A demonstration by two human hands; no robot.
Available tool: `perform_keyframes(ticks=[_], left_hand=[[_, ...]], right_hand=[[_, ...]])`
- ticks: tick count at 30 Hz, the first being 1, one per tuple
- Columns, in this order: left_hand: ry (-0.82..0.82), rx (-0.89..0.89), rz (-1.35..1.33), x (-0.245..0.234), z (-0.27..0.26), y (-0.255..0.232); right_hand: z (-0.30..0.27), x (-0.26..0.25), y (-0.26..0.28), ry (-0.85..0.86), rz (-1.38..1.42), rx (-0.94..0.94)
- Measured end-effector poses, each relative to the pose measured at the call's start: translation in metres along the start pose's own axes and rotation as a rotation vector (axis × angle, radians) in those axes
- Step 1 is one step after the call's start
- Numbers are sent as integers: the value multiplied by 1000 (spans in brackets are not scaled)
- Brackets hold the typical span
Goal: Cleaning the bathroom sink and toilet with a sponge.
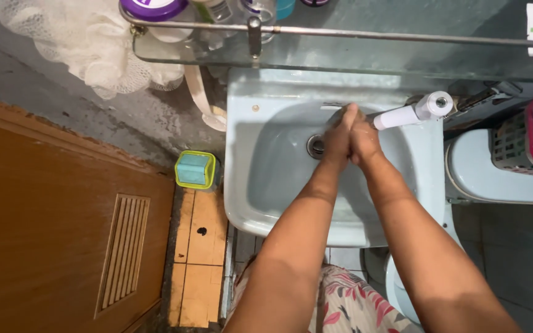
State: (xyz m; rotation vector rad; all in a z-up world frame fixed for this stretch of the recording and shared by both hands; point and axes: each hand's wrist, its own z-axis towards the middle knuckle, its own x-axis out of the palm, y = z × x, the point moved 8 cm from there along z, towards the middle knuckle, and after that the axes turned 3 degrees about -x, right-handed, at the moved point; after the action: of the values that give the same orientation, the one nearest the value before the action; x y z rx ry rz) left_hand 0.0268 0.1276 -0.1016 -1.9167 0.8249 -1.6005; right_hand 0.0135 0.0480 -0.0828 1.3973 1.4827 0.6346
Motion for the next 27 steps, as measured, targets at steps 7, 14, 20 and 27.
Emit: perform_keyframes(ticks=[7,14,20,27], left_hand=[[-160,-352,578,-12,27,63],[-277,51,1134,22,7,-26],[-197,299,1367,96,-29,-78],[132,597,1609,185,-53,-50]], right_hand=[[26,-30,-44,-60,464,-95],[1,-24,-38,85,1028,94],[12,-30,-40,126,1094,109],[8,-38,-47,151,1173,136]])
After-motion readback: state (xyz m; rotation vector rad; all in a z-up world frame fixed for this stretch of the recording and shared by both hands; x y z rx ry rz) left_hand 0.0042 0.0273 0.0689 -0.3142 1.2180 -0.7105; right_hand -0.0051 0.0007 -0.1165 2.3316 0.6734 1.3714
